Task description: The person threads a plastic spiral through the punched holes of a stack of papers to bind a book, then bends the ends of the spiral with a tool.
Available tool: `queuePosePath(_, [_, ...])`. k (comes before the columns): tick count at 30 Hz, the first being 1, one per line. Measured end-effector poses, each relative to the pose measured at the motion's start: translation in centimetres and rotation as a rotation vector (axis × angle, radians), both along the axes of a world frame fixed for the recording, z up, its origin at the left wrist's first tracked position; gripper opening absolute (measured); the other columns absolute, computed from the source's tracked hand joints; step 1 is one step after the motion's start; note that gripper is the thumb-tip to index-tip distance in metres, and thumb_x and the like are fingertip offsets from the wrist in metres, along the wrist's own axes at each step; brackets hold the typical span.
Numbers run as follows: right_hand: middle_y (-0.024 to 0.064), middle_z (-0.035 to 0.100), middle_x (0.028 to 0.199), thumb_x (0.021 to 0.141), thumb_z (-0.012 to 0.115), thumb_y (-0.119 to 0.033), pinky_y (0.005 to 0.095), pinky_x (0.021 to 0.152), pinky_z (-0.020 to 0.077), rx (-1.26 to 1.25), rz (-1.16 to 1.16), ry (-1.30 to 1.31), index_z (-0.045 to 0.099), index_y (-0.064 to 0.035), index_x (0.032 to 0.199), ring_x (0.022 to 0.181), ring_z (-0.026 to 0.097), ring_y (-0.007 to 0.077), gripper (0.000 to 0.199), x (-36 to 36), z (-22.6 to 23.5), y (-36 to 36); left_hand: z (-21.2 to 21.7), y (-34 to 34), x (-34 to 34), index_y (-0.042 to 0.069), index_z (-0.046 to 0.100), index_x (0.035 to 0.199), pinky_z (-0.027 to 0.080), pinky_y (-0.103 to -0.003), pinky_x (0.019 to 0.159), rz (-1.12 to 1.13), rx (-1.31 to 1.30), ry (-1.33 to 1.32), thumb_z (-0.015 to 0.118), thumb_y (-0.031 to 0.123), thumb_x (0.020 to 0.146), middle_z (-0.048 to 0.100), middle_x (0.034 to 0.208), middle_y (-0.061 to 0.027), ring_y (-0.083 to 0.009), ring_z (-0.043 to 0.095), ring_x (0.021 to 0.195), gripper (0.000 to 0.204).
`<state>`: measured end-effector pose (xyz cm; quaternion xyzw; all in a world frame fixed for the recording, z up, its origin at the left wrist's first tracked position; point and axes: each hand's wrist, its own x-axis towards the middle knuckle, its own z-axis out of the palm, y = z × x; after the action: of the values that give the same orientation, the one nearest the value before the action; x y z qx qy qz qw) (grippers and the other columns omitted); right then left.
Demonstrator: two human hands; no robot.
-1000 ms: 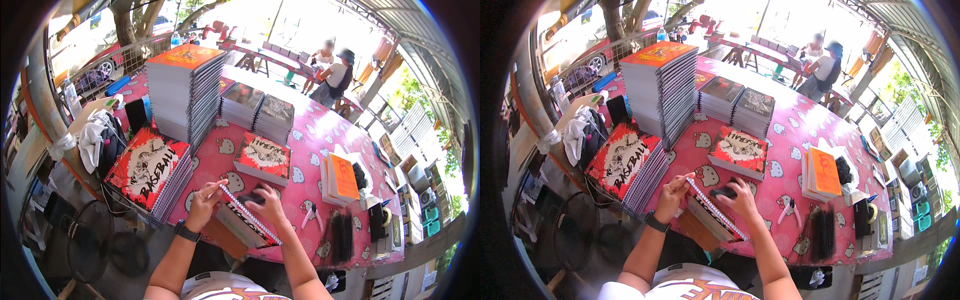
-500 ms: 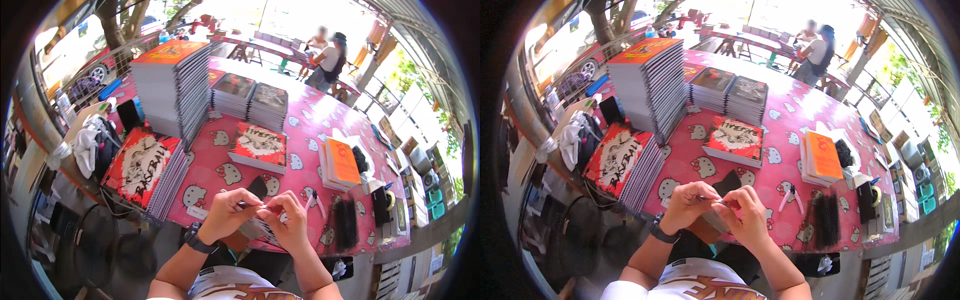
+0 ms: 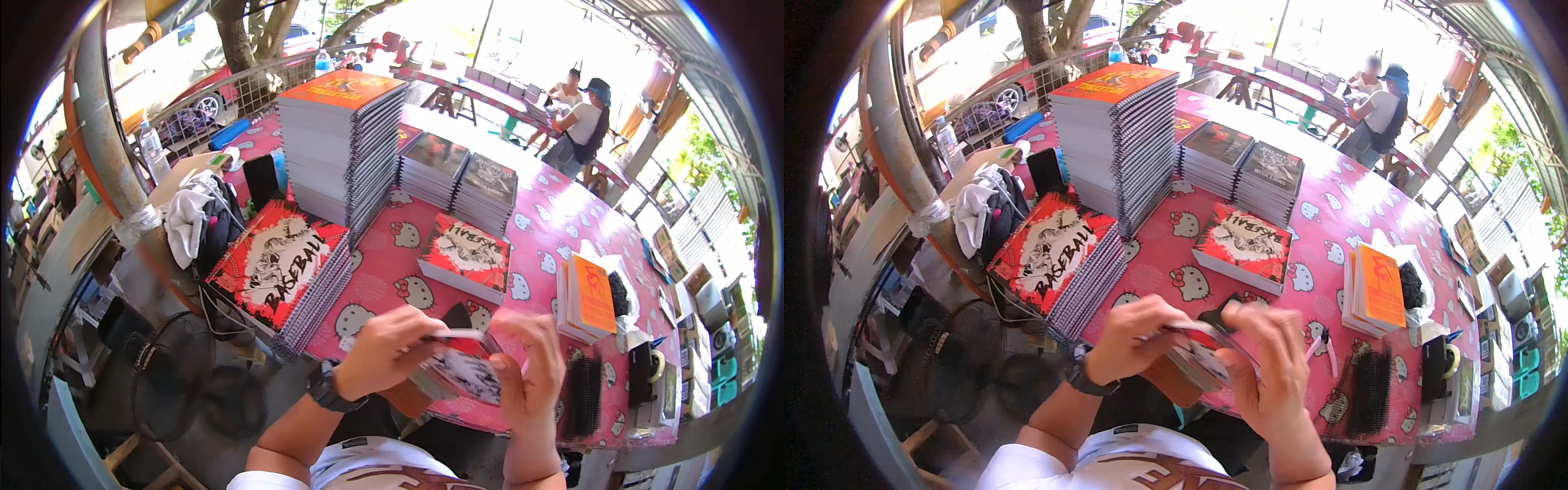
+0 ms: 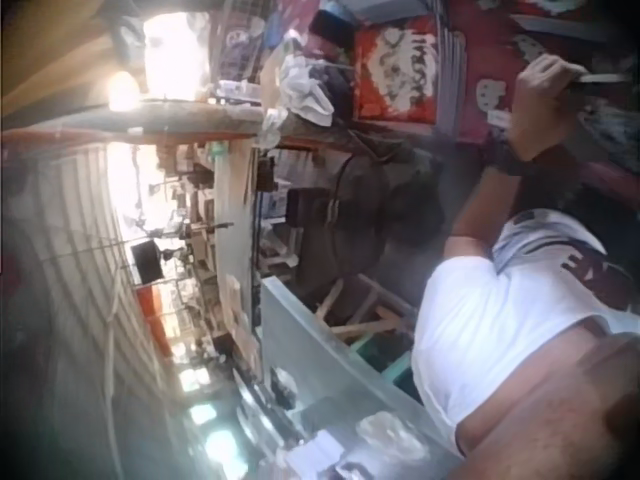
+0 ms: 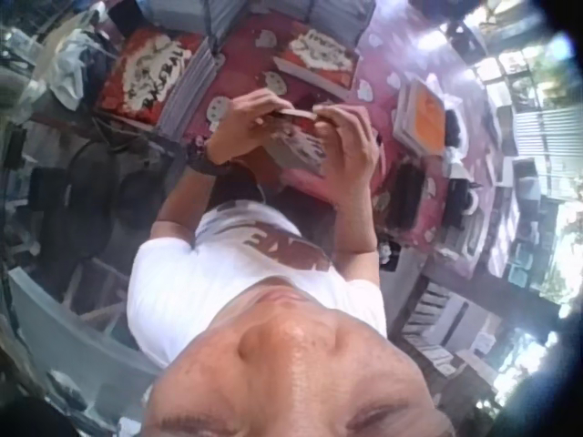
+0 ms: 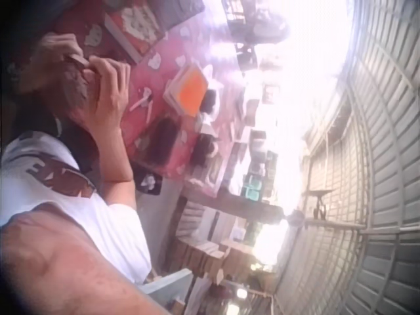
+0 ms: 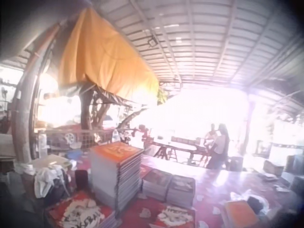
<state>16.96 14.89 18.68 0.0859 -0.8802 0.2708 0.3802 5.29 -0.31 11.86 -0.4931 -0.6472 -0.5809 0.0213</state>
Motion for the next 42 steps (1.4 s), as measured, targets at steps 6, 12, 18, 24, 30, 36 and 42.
queuePosePath(6, [0.0120,0.061,0.104,0.085,0.060,-0.010,0.0356,0.086,0.0428,-0.323,-0.048,0.534,0.059,0.0009,0.100,0.098,0.055,0.0271,0.018,-4.6,-0.3,3.0,0.0,-9.5,-3.7,0.002,0.040,0.130,0.038,-0.027,0.090,0.752,0.579,-0.191,0.059,0.011,0.088,0.051,0.120,-0.0072,-0.0143,0.048,0.106,0.046])
queuePosePath(12, [0.0098,0.060,0.099,0.083,0.061,-0.010,0.0343,0.081,0.0439,-0.394,0.190,0.028,0.060,-0.0050,0.098,0.094,0.055,0.0252,0.015,-14.1,-5.8,-2.8,-6.5,-17.3,-7.5,0.000,0.033,0.134,0.037,-0.035,0.094,1.181,0.065,-0.215,0.062,0.011,0.084,0.048,0.123,-0.0169,-0.0249,0.049,0.106,0.059])
queuePosePath(18, [0.0234,0.037,0.132,0.091,0.050,-0.037,0.0422,0.106,0.0230,-0.674,0.184,-0.264,0.034,0.0061,0.130,0.125,0.033,0.0355,0.060,-17.7,-12.0,-9.5,-9.2,-19.0,-10.9,-0.002,0.042,0.128,0.033,-0.035,0.098,1.156,0.342,-0.244,0.063,0.016,0.084,0.049,0.123,-0.0139,-0.0226,0.045,0.112,0.052])
queuePosePath(24, [0.0210,0.050,0.117,0.090,0.051,-0.032,0.0399,0.097,0.0336,-0.782,0.028,-0.116,0.049,0.0030,0.118,0.114,0.044,0.0320,0.045,-24.2,-14.3,-10.7,-9.0,-17.5,-12.5,-0.003,0.061,0.105,0.044,-0.026,0.082,0.759,0.720,-0.477,0.050,0.017,0.092,0.062,0.102,-0.0077,-0.0136,0.057,0.089,0.027])
queuePosePath(30, [0.0058,0.054,0.082,0.084,0.060,-0.015,0.0258,0.067,0.0421,-0.988,0.117,0.032,0.060,0.0002,0.097,0.070,0.049,0.0132,0.020,-27.2,-15.4,-11.1,-8.8,-15.8,-13.2,-0.005,0.062,0.103,0.047,-0.030,0.083,0.910,0.810,-0.344,0.045,0.015,0.092,0.063,0.103,-0.0110,-0.0174,0.060,0.089,0.028])
queuePosePath(36, [0.0095,0.054,0.086,0.082,0.060,-0.015,0.0280,0.070,0.0410,-0.975,0.119,0.107,0.057,0.0015,0.096,0.078,0.051,0.0168,0.022,-28.1,-16.3,-11.0,-9.2,-16.1,-13.1,-0.006,0.062,0.100,0.049,-0.031,0.078,1.055,0.556,-0.116,0.043,0.015,0.091,0.063,0.098,-0.0108,-0.0183,0.061,0.085,0.030])
queuePosePath(42, [0.0130,0.053,0.092,0.081,0.058,-0.016,0.0324,0.078,0.0408,-0.950,0.077,-0.018,0.056,-0.0002,0.094,0.088,0.051,0.0236,0.021,-27.5,-15.9,-11.5,-8.7,-15.9,-12.6,-0.005,0.062,0.097,0.051,-0.032,0.079,0.911,0.832,-0.411,0.047,0.017,0.089,0.064,0.096,-0.0127,-0.0202,0.063,0.085,0.027])
